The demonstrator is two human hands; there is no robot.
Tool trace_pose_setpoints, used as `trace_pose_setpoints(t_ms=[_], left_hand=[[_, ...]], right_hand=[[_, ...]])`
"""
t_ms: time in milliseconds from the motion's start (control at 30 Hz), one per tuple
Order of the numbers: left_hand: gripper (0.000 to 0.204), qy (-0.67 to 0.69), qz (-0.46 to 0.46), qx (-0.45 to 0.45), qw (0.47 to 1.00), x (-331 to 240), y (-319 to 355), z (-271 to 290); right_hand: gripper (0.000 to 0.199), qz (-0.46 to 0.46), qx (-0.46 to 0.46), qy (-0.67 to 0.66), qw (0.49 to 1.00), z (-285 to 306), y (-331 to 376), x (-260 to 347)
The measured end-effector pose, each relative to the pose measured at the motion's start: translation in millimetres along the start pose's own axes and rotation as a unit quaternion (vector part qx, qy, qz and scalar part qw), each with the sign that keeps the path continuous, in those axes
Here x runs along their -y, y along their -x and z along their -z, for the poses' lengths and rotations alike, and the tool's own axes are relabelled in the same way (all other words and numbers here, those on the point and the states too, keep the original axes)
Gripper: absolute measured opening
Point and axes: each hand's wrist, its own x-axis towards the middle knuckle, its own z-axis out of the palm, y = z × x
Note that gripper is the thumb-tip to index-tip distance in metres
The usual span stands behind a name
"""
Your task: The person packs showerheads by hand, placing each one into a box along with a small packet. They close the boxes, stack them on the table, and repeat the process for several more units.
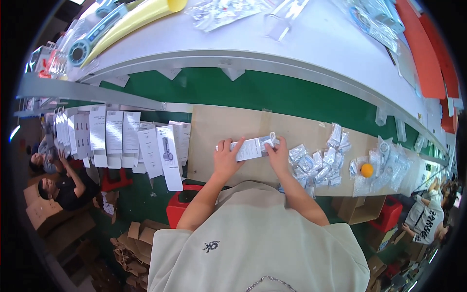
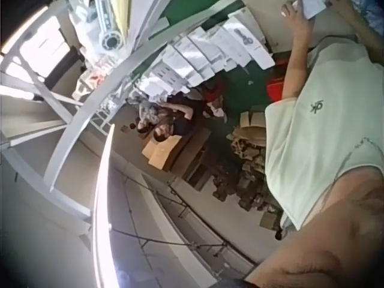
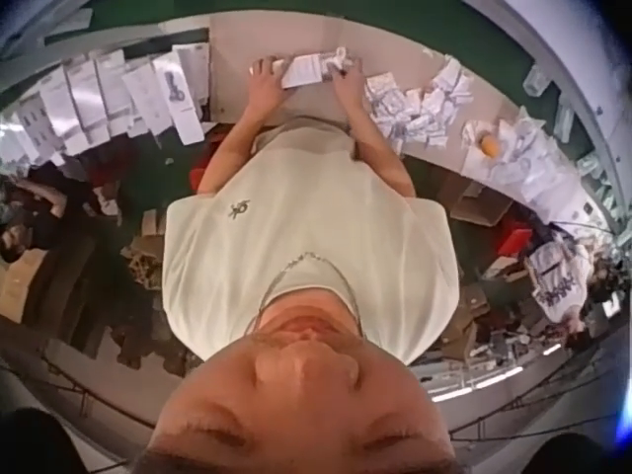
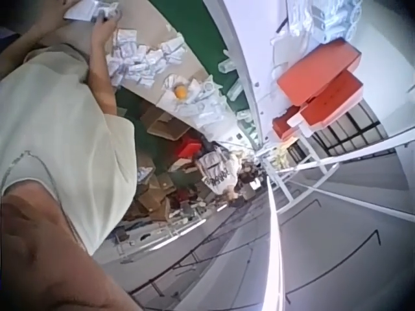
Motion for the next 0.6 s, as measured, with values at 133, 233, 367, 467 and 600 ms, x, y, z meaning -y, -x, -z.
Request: trace_pose_setpoints(t_ms=[133,233,367,467,600], left_hand=[[0.089,0.022,0.040,-0.011,0.999,-3,-2,0],[0.088,0.084,0.052,0.019,0.995,-7,-4,9],[0.083,0.146,0.055,-0.165,0.974,23,-5,63],[0.084,-0.011,0.203,-0.266,0.942,93,29,104],[0.091,-0.047,0.275,-0.277,0.919,160,52,135]], right_hand=[[0.026,0.151,0.037,0.163,0.974,-4,-7,-17],[0.028,0.069,0.172,0.129,0.974,-4,-13,-3],[0.030,0.289,0.030,0.321,0.901,19,-58,67],[0.023,0.390,-0.080,0.512,0.762,52,-102,154],[0.026,0.478,-0.154,0.604,0.618,109,-205,164]])
